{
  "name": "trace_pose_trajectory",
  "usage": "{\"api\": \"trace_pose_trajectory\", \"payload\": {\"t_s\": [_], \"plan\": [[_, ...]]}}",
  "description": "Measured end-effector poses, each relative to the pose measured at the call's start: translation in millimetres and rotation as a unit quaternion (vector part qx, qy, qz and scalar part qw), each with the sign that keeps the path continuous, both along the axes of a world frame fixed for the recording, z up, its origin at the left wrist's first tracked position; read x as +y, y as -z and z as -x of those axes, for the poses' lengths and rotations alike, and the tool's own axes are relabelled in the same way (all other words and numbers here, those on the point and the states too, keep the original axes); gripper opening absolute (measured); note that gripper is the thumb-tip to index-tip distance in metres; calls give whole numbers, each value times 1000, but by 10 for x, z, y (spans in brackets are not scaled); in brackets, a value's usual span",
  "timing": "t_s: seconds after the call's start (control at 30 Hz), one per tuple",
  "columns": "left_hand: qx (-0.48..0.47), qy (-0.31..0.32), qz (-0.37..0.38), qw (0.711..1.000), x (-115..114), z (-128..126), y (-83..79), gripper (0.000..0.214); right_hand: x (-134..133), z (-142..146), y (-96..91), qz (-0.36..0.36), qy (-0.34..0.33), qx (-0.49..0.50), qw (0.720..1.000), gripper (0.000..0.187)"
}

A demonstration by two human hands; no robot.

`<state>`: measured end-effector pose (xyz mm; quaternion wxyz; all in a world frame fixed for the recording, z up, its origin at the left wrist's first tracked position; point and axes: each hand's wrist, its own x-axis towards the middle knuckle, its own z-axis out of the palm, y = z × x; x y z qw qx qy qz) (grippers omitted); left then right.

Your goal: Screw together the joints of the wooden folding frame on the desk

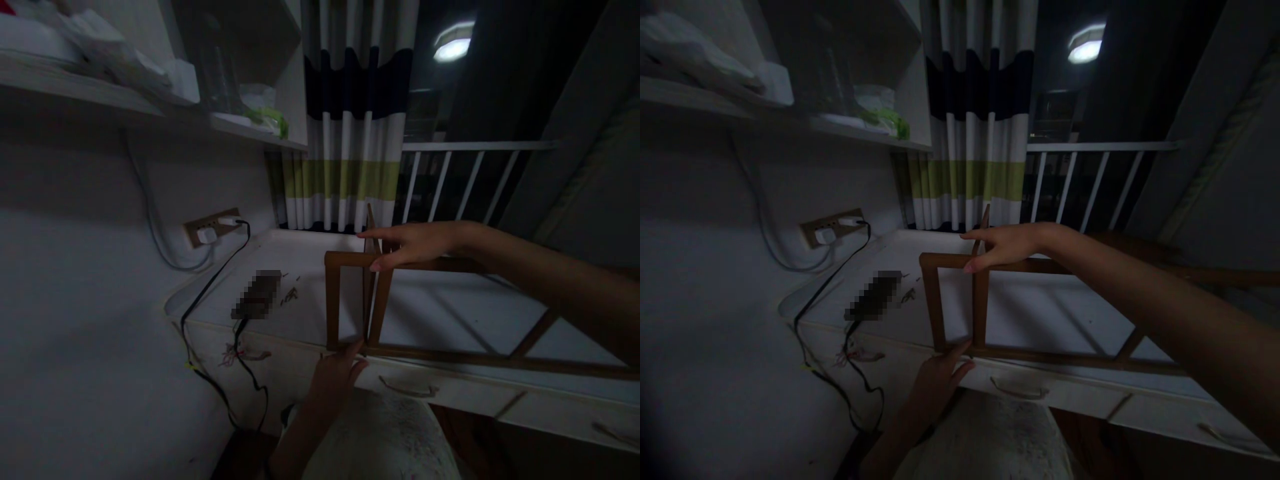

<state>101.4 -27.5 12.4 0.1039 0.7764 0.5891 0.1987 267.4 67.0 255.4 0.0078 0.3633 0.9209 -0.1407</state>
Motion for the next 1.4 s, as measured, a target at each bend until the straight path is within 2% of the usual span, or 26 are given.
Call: {"api": "trace_pose_trajectory", "payload": {"t_s": [0.23, 0.33, 0.47, 0.57, 0.73, 0.87, 1.03, 1.2, 1.33, 1.4], "plan": [[-17, -3, -30, 999, 15, 20, 109, 40, -41, 45, -15, -42, -48, -4, 998, 56], [-54, -7, -50, 997, 0, 7, 170, 39, -56, 57, -20, -69, -53, -3, 996, 49], [-157, -46, -74, 984, -131, -33, 212, 37, -65, 56, -9, -87, -59, 8, 994, 48], [-243, -66, -63, 966, -246, -62, 210, 34, -63, 57, 1, -83, -54, 15, 995, 51], [-258, -60, -68, 962, -304, -46, 163, 30, -52, 55, 10, -72, -42, 25, 996, 50], [-285, -69, -102, 951, -332, 49, -40, 31, -95, 35, 4, -59, -41, 31, 997, 48], [-306, -80, -149, 937, -396, 222, -505, 29, -149, 11, -5, -36, -19, 43, 998, 65], [-368, 15, -180, 912, -358, 387, -835, 26, -106, -16, -5, -11, -7, 43, 999, 80], [-352, 42, -167, 920, -295, 438, -969, 21, -102, -33, -17, -9, -4, 44, 999, 79], [-342, 51, -183, 920, -268, 437, -1035, 19, -111, -36, -16, -15, -4, 43, 999, 76]]}}
